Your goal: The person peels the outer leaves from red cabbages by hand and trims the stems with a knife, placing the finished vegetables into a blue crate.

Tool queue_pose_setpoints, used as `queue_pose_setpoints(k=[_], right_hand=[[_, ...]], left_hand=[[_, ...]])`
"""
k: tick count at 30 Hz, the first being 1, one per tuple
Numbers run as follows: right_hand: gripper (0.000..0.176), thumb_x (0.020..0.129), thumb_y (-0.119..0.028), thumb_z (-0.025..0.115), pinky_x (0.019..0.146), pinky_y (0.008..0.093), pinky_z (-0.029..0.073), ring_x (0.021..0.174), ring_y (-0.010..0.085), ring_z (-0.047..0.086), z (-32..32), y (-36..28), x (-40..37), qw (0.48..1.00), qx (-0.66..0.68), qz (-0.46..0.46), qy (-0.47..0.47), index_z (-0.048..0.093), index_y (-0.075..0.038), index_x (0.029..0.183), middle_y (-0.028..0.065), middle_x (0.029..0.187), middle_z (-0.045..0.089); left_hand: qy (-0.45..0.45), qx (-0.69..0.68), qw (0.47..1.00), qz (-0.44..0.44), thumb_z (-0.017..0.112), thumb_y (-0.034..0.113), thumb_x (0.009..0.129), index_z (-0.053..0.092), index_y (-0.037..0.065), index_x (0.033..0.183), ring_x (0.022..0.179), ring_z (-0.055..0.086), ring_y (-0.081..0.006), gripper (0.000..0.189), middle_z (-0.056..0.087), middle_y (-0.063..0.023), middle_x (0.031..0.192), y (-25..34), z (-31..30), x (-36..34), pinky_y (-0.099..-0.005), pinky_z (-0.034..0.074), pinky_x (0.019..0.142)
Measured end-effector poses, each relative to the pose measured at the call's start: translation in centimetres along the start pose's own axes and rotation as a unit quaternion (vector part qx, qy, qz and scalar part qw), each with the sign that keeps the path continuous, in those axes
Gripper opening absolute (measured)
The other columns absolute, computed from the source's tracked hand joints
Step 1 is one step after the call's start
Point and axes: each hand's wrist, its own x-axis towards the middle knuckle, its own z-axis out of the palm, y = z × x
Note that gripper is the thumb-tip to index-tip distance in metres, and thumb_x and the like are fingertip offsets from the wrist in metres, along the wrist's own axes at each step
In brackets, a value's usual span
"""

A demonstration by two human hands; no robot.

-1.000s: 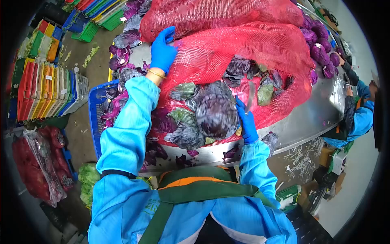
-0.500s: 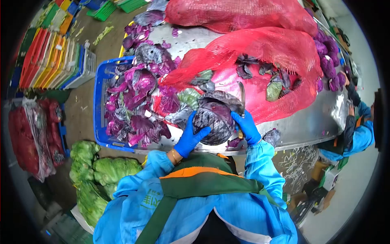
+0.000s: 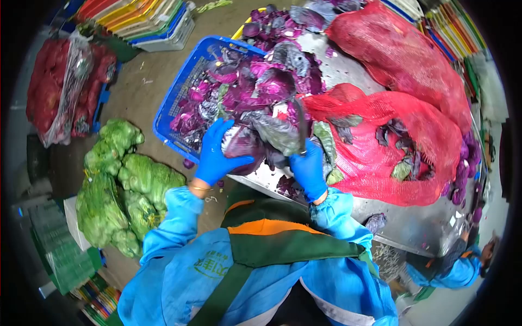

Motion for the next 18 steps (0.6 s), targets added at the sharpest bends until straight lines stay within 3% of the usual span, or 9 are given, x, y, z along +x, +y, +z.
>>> queue_pose_setpoints(k=[2,3,4,5,6,8,12,14,18], right_hand=[[0.021,0.083,-0.005,0.062,0.058,0.0312,0.051,0.065,0.0173,0.065,0.2,-5.5,1.5,0.998,-0.057,0.038,-0.002,0.064,0.004,0.102,0.0085,0.074,0.067],[0.018,0.086,-0.009,0.061,0.052,0.0327,0.053,0.058,0.0161,0.064,0.6,-5.2,3.0,0.987,0.127,0.09,-0.038,0.064,0.003,0.099,0.0079,0.068,0.065],[0.017,0.087,-0.013,0.062,0.048,0.031,0.05,0.057,0.0142,0.062,0.9,-1.5,6.4,0.998,-0.053,-0.044,0.006,0.065,0.002,0.093,0.0071,0.066,0.064],[0.019,0.086,-0.018,0.066,0.047,0.0301,0.043,0.052,0.0105,0.054,2.0,-4.8,7.4,0.991,0.114,0.063,0.015,0.065,0.001,0.084,0.0041,0.062,0.06],[0.023,0.084,-0.023,0.069,0.046,0.0311,0.037,0.051,0.0088,0.047,2.7,-1.3,11.0,0.994,0.074,0.085,0.016,0.064,-0.001,0.079,0.0022,0.061,0.057],[0.033,0.081,-0.03,0.071,0.053,0.034,0.042,0.058,0.01,0.05,5.7,0.0,14.7,0.996,0.03,0.068,0.052,0.064,0.001,0.078,0.0034,0.06,0.057],[0.036,0.077,-0.032,0.072,0.069,0.0433,0.048,0.078,0.0342,0.066,7.0,3.9,20.0,0.982,-0.125,0.006,0.144,0.067,0.0,0.094,0.0204,0.084,0.068],[0.048,0.075,-0.029,0.074,0.077,0.0451,0.048,0.094,0.0411,0.061,5.8,2.5,19.5,0.966,-0.248,-0.066,-0.019,0.061,-0.001,0.111,0.026,0.102,0.064],[0.047,0.082,-0.013,0.068,0.087,0.0407,0.048,0.104,0.0391,0.059,3.0,-0.5,13.2,0.944,-0.211,-0.25,-0.034,0.052,0.0,0.124,0.0257,0.113,0.059]], left_hand=[[0.049,0.052,0.997,-0.003,0.088,0.037,0.059,0.05,0.009,0.13,0.125,0.044,-0.0321,0.085,0.048,-0.0144,0.132,-0.6,0.3,-0.5,-0.043,0.034,0.106],[0.035,0.035,0.998,0.024,0.088,0.038,0.058,0.051,0.01,0.128,0.124,0.044,-0.032,0.084,0.048,-0.0139,0.132,-0.9,0.2,-0.9,-0.0431,0.034,0.106],[0.025,0.021,0.998,0.059,0.088,0.039,0.057,0.053,0.011,0.127,0.123,0.045,-0.0318,0.083,0.047,-0.0134,0.132,-1.4,0.0,-0.7,-0.0431,0.034,0.106],[0.032,0.024,0.998,0.052,0.088,0.039,0.057,0.053,0.011,0.127,0.123,0.045,-0.0318,0.083,0.047,-0.0134,0.132,-2.0,0.0,-0.8,-0.0431,0.034,0.106],[0.03,-0.024,0.998,0.044,0.088,0.039,0.056,0.053,0.011,0.127,0.124,0.045,-0.0315,0.084,0.048,-0.013,0.132,-2.9,0.2,-1.2,-0.043,0.033,0.107],[0.04,-0.097,0.994,0.029,0.09,0.039,0.053,0.052,0.011,0.127,0.126,0.043,-0.0317,0.088,0.048,-0.0127,0.132,-3.8,0.5,-1.7,-0.0433,0.032,0.108],[0.004,-0.153,0.988,0.03,0.091,0.037,0.053,0.051,0.011,0.127,0.131,0.038,-0.0336,0.088,0.044,-0.014,0.137,-4.0,0.8,-2.9,-0.044,0.031,0.109],[-0.006,-0.149,0.989,0.02,0.09,0.037,0.053,0.051,0.011,0.127,0.132,0.037,-0.0337,0.088,0.042,-0.0145,0.139,-3.6,1.0,-3.0,-0.0443,0.031,0.109],[0.012,-0.106,0.994,-0.014,0.09,0.039,0.053,0.049,0.013,0.131,0.134,0.034,-0.0342,0.091,0.035,-0.0169,0.144,-1.2,1.7,-3.0,-0.0457,0.029,0.11]])
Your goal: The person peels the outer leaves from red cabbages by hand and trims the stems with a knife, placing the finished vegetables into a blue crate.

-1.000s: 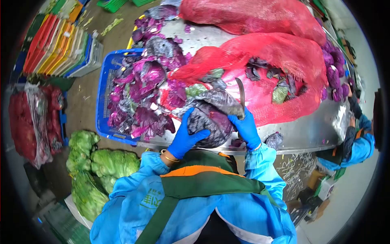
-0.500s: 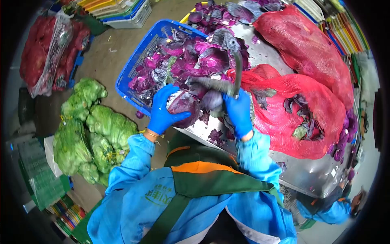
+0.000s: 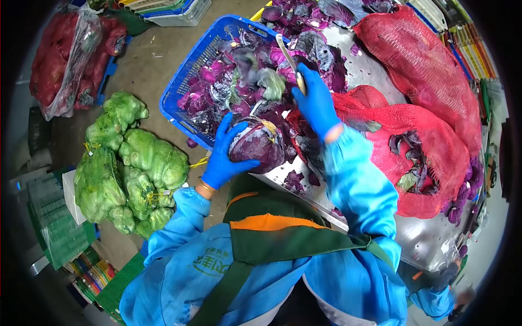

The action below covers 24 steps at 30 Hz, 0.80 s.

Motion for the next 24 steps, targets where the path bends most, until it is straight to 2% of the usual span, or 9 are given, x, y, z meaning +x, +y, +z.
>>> queue_pose_setpoints(k=[1,3,5,7,8,12,16,18,24], right_hand=[[0.044,0.084,-0.011,0.066,0.087,0.0399,0.048,0.104,0.0381,0.06,-1.3,-1.3,-1.6,0.998,0.053,-0.026,-0.015,0.052,0.001,0.123,0.025,0.113,0.06],[0.039,0.085,-0.011,0.064,0.084,0.0387,0.049,0.1,0.0362,0.062,-3.0,-4.1,-5.9,0.988,0.128,0.032,-0.075,0.054,-0.001,0.121,0.0228,0.109,0.062],[0.033,0.085,-0.013,0.064,0.074,0.0391,0.052,0.086,0.0371,0.065,-2.9,-4.3,-10.5,0.98,0.124,0.117,-0.099,0.058,-0.004,0.117,0.0217,0.097,0.065],[0.029,0.085,-0.016,0.065,0.066,0.0406,0.052,0.077,0.0386,0.065,-2.9,-4.6,-13.0,0.978,0.081,0.15,-0.122,0.059,-0.007,0.112,0.0211,0.086,0.065],[0.026,0.086,-0.02,0.064,0.062,0.0439,0.051,0.072,0.0405,0.064,-2.3,-4.5,-14.0,0.985,0.069,0.126,-0.099,0.059,-0.009,0.109,0.0213,0.08,0.064],[0.026,0.086,-0.024,0.061,0.06,0.049,0.049,0.07,0.0421,0.062,-0.9,-3.3,-15.6,0.974,-0.022,0.172,-0.145,0.056,-0.01,0.107,0.0213,0.079,0.064],[0.024,0.086,-0.025,0.061,0.059,0.0498,0.049,0.069,0.0424,0.062,-0.6,-3.0,-16.1,0.977,0.001,0.173,-0.125,0.056,-0.009,0.104,0.0218,0.076,0.063],[0.022,0.086,-0.025,0.06,0.058,0.0512,0.048,0.067,0.0431,0.061,-0.2,-2.5,-15.9,0.969,-0.028,0.179,-0.169,0.054,-0.008,0.1,0.0228,0.073,0.062],[0.022,0.085,-0.021,0.058,0.057,0.0532,0.047,0.064,0.0449,0.06,-0.3,-2.1,-16.0,0.961,-0.055,0.178,-0.203,0.05,-0.008,0.1,0.0244,0.072,0.062]], left_hand=[[0.029,0.007,1.0,-0.006,0.09,0.039,0.054,0.048,0.014,0.132,0.135,0.033,-0.0344,0.093,0.034,-0.0177,0.144,0.8,0.6,-0.2,-0.0459,0.029,0.11],[0.032,0.077,0.997,-0.001,0.089,0.04,0.054,0.046,0.012,0.135,0.134,0.033,-0.0351,0.096,0.034,-0.019,0.144,1.5,1.7,0.0,-0.0456,0.03,0.11],[0.106,0.101,0.989,-0.019,0.089,0.037,0.055,0.04,0.005,0.138,0.131,0.037,-0.0345,0.101,0.035,-0.0189,0.143,0.9,2.9,0.5,-0.0446,0.031,0.109],[0.099,0.103,0.99,-0.01,0.089,0.037,0.055,0.038,0.003,0.138,0.131,0.037,-0.0348,0.103,0.037,-0.019,0.141,1.6,3.2,1.1,-0.0441,0.031,0.109],[0.096,0.105,0.99,0.0,0.089,0.037,0.055,0.036,0.001,0.138,0.13,0.038,-0.0351,0.104,0.039,-0.0191,0.14,1.8,3.1,1.4,-0.0436,0.032,0.108],[0.05,0.128,0.99,0.027,0.089,0.037,0.055,0.037,0.0,0.137,0.127,0.041,-0.0346,0.104,0.041,-0.019,0.137,1.9,3.3,2.4,-0.0432,0.032,0.108],[0.031,0.138,0.989,0.041,0.089,0.037,0.055,0.037,0.0,0.137,0.126,0.042,-0.0342,0.104,0.042,-0.0186,0.137,2.0,3.2,2.9,-0.043,0.033,0.107],[0.029,0.148,0.987,0.062,0.089,0.037,0.055,0.037,0.0,0.137,0.125,0.043,-0.0333,0.103,0.043,-0.0181,0.135,2.0,3.1,2.9,-0.0424,0.034,0.106],[0.006,0.129,0.99,0.048,0.089,0.037,0.055,0.04,0.0,0.134,0.123,0.045,-0.0325,0.1,0.045,-0.0177,0.132,1.6,2.4,3.6,-0.042,0.036,0.105]])
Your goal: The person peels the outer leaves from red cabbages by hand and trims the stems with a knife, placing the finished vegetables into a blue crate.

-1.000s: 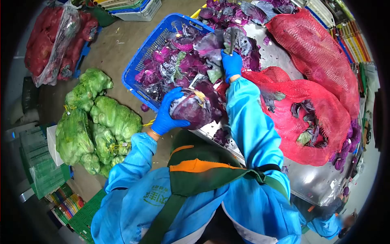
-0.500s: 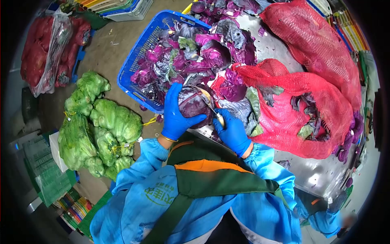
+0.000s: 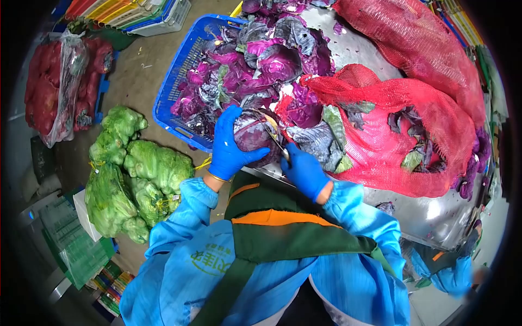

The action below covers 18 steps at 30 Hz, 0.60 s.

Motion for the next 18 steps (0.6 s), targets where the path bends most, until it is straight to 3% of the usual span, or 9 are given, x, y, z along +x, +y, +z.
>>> queue_pose_setpoints(k=[4,6,9,11,12,13,15,17,18], right_hand=[[0.028,0.082,-0.018,0.06,0.061,0.0522,0.048,0.068,0.0435,0.062,1.1,0.7,2.3,0.999,-0.038,0.033,-0.003,0.049,-0.005,0.104,0.025,0.077,0.063],[0.03,0.082,-0.018,0.061,0.062,0.0522,0.048,0.069,0.0434,0.062,1.1,0.9,2.6,0.998,-0.043,0.05,-0.022,0.049,-0.005,0.105,0.0251,0.078,0.063],[0.033,0.083,-0.018,0.06,0.063,0.053,0.048,0.07,0.0438,0.062,0.8,0.4,2.3,1.0,-0.03,0.003,-0.007,0.047,-0.003,0.109,0.0255,0.08,0.063],[0.034,0.084,-0.019,0.058,0.065,0.0542,0.048,0.072,0.0445,0.062,-0.1,0.0,0.5,0.995,-0.03,0.067,-0.07,0.046,-0.002,0.111,0.0256,0.08,0.064],[0.035,0.085,-0.02,0.056,0.067,0.0543,0.048,0.075,0.0447,0.063,1.5,1.5,1.3,0.999,-0.019,0.026,-0.016,0.046,-0.003,0.114,0.026,0.081,0.064],[0.035,0.085,-0.02,0.057,0.067,0.0538,0.048,0.077,0.0445,0.063,2.8,2.9,3.2,0.997,-0.021,0.067,-0.041,0.048,-0.005,0.115,0.0263,0.084,0.064],[0.035,0.085,-0.021,0.056,0.068,0.0526,0.049,0.079,0.0447,0.063,5.8,6.3,7.6,0.995,-0.062,0.075,-0.017,0.05,-0.006,0.116,0.0256,0.086,0.064],[0.032,0.085,-0.021,0.054,0.07,0.0509,0.05,0.081,0.0435,0.063,4.8,6.4,8.8,0.997,-0.043,0.063,-0.029,0.054,-0.006,0.113,0.0247,0.09,0.065],[0.031,0.084,-0.023,0.055,0.073,0.0491,0.05,0.085,0.0414,0.063,1.9,5.6,9.1,0.991,-0.097,-0.007,-0.089,0.056,-0.007,0.111,0.0234,0.094,0.065]], left_hand=[[-0.017,0.004,1.0,0.006,0.088,0.043,0.054,0.042,0.002,0.133,0.125,0.042,-0.0357,0.101,0.044,-0.0197,0.133,0.2,0.1,0.3,-0.0453,0.034,0.106],[-0.014,0.013,1.0,-0.001,0.089,0.04,0.054,0.041,0.001,0.133,0.123,0.044,-0.0339,0.099,0.045,-0.0186,0.132,-0.2,0.1,1.0,-0.0437,0.035,0.105],[-0.017,0.004,1.0,-0.018,0.09,0.036,0.056,0.042,0.001,0.133,0.12,0.047,-0.0319,0.097,0.047,-0.0169,0.13,-0.6,-0.3,1.5,-0.0415,0.037,0.104],[-0.037,0.012,0.999,0.012,0.09,0.034,0.056,0.042,0.002,0.133,0.12,0.047,-0.0315,0.096,0.047,-0.0167,0.13,-0.3,-0.2,1.7,-0.0406,0.037,0.104],[-0.034,-0.033,0.999,0.012,0.09,0.034,0.056,0.042,0.003,0.134,0.121,0.047,-0.0311,0.097,0.048,-0.016,0.13,-1.0,-0.2,1.8,-0.0409,0.037,0.104],[-0.047,-0.024,0.998,-0.021,0.089,0.035,0.055,0.042,0.003,0.134,0.122,0.047,-0.0311,0.097,0.047,-0.015,0.132,-1.2,-0.2,1.9,-0.0412,0.036,0.106],[-0.078,0.013,0.996,0.043,0.089,0.036,0.055,0.043,0.004,0.134,0.124,0.045,-0.0307,0.097,0.046,-0.0139,0.134,-0.9,-0.8,2.0,-0.0417,0.034,0.107],[-0.087,-0.001,0.995,0.048,0.089,0.036,0.054,0.042,0.004,0.135,0.127,0.043,-0.0307,0.098,0.045,-0.014,0.136,-1.1,-1.7,2.1,-0.0418,0.032,0.108],[-0.104,-0.023,0.993,0.043,0.089,0.035,0.054,0.042,0.005,0.136,0.129,0.041,-0.0308,0.099,0.043,-0.0141,0.138,-1.3,-2.1,1.5,-0.0419,0.03,0.11]])
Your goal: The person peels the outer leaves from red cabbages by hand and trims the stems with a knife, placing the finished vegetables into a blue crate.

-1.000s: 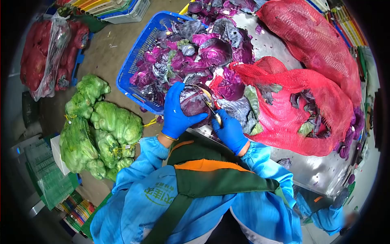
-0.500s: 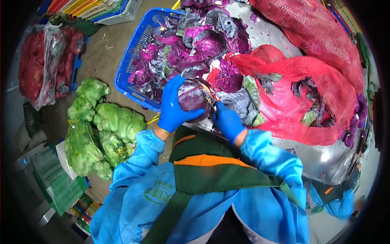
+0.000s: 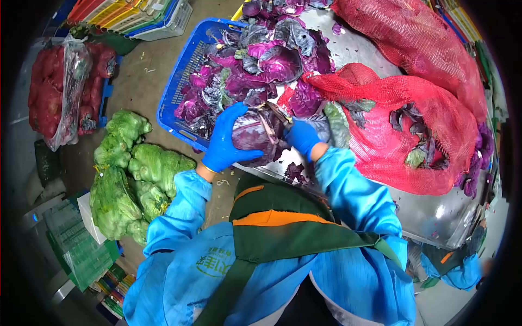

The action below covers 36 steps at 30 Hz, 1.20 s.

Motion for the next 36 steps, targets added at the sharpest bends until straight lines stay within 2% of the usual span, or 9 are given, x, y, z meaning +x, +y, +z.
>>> queue_pose_setpoints(k=[1,5,9,13,14,16,23,26,36], right_hand=[[0.032,0.082,-0.026,0.061,0.074,0.0476,0.05,0.088,0.0398,0.063,-1.7,-0.4,0.9,0.996,0.054,0.064,0.02,0.058,-0.008,0.108,0.0226,0.097,0.065],[0.034,0.08,-0.019,0.068,0.07,0.042,0.051,0.082,0.0358,0.066,-4.4,-2.5,6.7,0.95,0.168,-0.169,0.203,0.058,-0.006,0.109,0.0215,0.092,0.066],[0.031,0.081,-0.034,0.061,0.074,0.0461,0.05,0.087,0.0405,0.062,-5.0,-7.5,12.7,0.982,0.169,-0.038,0.075,0.065,-0.006,0.094,0.0216,0.093,0.065],[0.039,0.083,-0.038,0.061,0.072,0.0448,0.048,0.085,0.0416,0.062,-2.3,-4.6,8.3,0.968,0.216,-0.041,0.119,0.065,0.0,0.092,0.0246,0.087,0.064],[0.038,0.085,-0.039,0.062,0.062,0.0412,0.049,0.069,0.0345,0.064,-1.1,-4.2,6.4,0.948,0.275,-0.016,0.157,0.064,-0.001,0.089,0.0196,0.076,0.064],[0.032,0.089,-0.036,0.064,0.044,0.0322,0.043,0.046,0.0124,0.052,0.2,-4.3,2.2,0.895,0.438,0.062,-0.05,0.063,-0.003,0.09,0.0039,0.062,0.056],[0.042,0.094,-0.03,0.057,0.066,0.0335,0.049,0.074,0.0222,0.066,-1.8,-7.4,-4.3,0.931,0.352,-0.022,0.09,0.055,-0.002,0.125,0.0178,0.083,0.067],[0.047,0.095,-0.026,0.054,0.086,0.0374,0.048,0.107,0.0358,0.061,-1.8,-6.4,-4.6,0.961,0.226,-0.075,0.143,0.046,-0.003,0.135,0.0258,0.116,0.06],[0.046,0.097,-0.022,0.051,0.092,0.0345,0.045,0.115,0.0331,0.057,0.3,-7.5,-2.2,0.934,0.297,-0.057,0.192,0.042,-0.006,0.139,0.0214,0.127,0.056]], left_hand=[[0.003,0.002,1.0,-0.001,0.089,0.035,0.054,0.042,0.005,0.136,0.129,0.041,-0.0308,0.099,0.043,-0.0141,0.138,-0.7,-0.5,-0.4,-0.0419,0.03,0.11],[-0.059,-0.098,0.993,-0.024,0.089,0.033,0.053,0.038,0.007,0.141,0.137,0.03,-0.0317,0.105,0.034,-0.0149,0.147,-3.6,-2.5,-2.1,-0.0426,0.022,0.114],[-0.058,-0.077,0.994,-0.051,0.087,0.032,0.059,0.037,0.012,0.144,0.14,0.026,-0.0314,0.1,0.028,-0.0153,0.15,-1.8,-2.9,-3.1,-0.0428,0.022,0.114],[0.128,-0.049,0.97,-0.2,0.085,0.031,0.066,0.031,0.008,0.145,0.139,0.023,-0.0344,0.099,0.022,-0.0217,0.15,0.5,1.0,-8.1,-0.0438,0.025,0.112],[0.203,-0.098,0.948,-0.223,0.083,0.027,0.069,0.026,0.007,0.147,0.139,0.025,-0.0312,0.098,0.021,-0.0177,0.151,1.8,2.8,-8.4,-0.0422,0.028,0.111],[0.289,-0.015,0.932,-0.216,0.082,0.018,0.072,0.019,0.005,0.147,0.133,0.032,-0.0252,0.1,0.026,-0.0138,0.148,3.7,4.9,-7.2,-0.0374,0.034,0.108],[0.352,-0.254,0.854,-0.287,0.083,0.02,0.071,0.03,0.0,0.141,0.127,0.039,-0.0249,0.09,0.037,-0.0164,0.138,-0.8,4.6,-3.9,-0.0367,0.032,0.108],[0.325,-0.266,0.857,-0.298,0.083,0.022,0.071,0.03,0.0,0.141,0.124,0.042,-0.0259,0.091,0.039,-0.0172,0.137,-1.6,4.4,-2.7,-0.037,0.034,0.106],[0.381,-0.243,0.827,-0.333,0.084,0.017,0.07,0.029,0.001,0.139,0.115,0.05,-0.0231,0.09,0.046,-0.0153,0.129,-2.4,6.4,-2.1,-0.0352,0.045,0.097]])
